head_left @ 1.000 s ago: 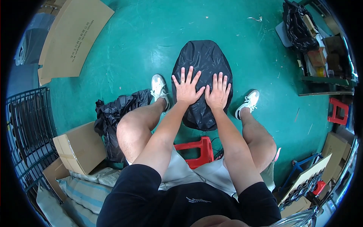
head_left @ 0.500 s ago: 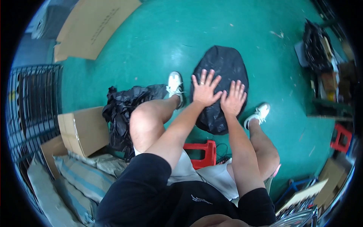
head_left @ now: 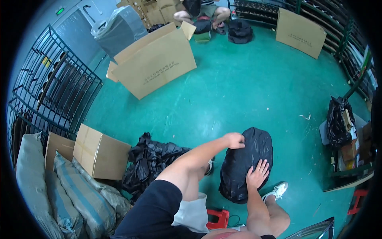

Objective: Inspecting and flipping black fabric bags in a manufacturing setting.

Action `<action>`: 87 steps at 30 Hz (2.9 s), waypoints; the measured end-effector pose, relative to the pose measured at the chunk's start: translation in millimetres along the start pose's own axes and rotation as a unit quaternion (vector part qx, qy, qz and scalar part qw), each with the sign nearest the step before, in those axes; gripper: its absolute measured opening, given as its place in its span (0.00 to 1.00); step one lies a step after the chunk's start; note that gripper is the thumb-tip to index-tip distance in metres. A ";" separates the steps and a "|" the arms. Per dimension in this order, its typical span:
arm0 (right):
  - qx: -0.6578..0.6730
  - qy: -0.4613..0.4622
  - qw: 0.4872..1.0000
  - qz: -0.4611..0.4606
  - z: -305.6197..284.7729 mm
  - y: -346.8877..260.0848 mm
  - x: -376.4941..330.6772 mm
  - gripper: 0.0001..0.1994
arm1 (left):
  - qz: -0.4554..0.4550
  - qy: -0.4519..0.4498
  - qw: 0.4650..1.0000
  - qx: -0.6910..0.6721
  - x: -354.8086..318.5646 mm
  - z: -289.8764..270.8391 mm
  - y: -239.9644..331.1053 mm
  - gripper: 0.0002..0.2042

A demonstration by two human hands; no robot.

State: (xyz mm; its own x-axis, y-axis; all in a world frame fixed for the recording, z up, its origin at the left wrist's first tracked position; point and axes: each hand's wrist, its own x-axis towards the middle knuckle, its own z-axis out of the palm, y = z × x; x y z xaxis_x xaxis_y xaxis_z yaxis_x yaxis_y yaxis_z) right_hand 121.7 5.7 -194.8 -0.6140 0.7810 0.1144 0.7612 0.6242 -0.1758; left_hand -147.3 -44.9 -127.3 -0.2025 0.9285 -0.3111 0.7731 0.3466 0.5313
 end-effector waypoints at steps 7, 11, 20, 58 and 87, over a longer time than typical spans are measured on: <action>-0.004 -0.024 1.000 0.007 0.2 0.9 -1.4 0.32 | -0.387 0.240 0.888 -0.060 -114.3 33.5 -173.9 0.24; -0.012 -0.029 0.999 0.002 -0.1 -0.8 0.4 0.32 | -0.599 0.080 0.797 -0.007 -207.0 111.7 -201.1 0.32; -0.018 -0.014 1.000 -0.005 2.6 -1.7 1.0 0.31 | -0.604 -0.084 0.715 -0.341 -248.2 234.8 -234.3 0.49; 0.011 -0.005 1.000 -0.013 0.3 1.3 -0.5 0.31 | -0.521 0.396 0.700 -0.287 -303.2 197.8 -205.2 0.12; 0.615 0.075 0.784 -0.023 -221.5 -14.0 78.2 0.43 | 0.113 0.225 0.651 -0.716 -48.5 -79.1 198.5 0.10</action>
State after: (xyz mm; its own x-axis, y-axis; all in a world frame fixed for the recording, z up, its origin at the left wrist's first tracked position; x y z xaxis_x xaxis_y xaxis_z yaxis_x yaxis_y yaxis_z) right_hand 109.2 62.6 33.2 -0.5329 0.8099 0.2451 -0.0951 0.2304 -0.9684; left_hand -31.6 -10.6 55.6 -0.5849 0.8111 -0.0065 -0.4754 -0.3363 0.8129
